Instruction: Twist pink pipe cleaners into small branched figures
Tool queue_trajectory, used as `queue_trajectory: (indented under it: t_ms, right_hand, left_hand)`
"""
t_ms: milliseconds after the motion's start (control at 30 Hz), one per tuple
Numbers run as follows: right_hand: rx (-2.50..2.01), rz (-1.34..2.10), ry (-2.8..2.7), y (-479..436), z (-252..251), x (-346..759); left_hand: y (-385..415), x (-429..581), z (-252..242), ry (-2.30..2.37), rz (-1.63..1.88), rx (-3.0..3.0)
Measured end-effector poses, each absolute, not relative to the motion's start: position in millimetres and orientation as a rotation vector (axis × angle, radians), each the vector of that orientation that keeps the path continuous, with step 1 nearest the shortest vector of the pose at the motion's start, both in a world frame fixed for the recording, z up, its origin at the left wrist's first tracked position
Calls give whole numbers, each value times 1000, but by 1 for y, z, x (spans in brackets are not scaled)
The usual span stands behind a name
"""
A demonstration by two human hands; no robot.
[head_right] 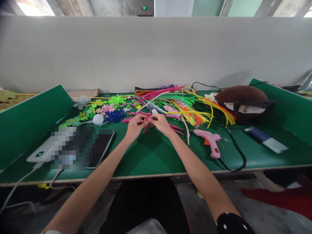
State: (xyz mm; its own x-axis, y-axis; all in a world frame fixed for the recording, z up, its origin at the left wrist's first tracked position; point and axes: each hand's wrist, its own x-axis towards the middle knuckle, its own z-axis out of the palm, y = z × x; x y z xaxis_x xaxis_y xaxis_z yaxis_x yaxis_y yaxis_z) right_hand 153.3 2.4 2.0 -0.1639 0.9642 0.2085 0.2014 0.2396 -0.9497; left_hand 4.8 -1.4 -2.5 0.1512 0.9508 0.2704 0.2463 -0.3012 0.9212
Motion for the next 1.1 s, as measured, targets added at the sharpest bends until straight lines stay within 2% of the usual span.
queue_trajectory:
  t_ms: [267,533,900,1100]
  right_hand:
    - [-1071,1199,-1523,3,0,153]
    - [-975,1371,-1580,-2,1,151]
    - [-936,1414,-1466,-4,3,147]
    - [-939,1459,-1304,-4,6,151]
  left_hand:
    - [-1,5,-2,1129,1150,1789]
    - [3,2,-2,927,1108,1569]
    - [3,2,-4,891,1220,1516]
    - [6,0,-5,940,1390,1436]
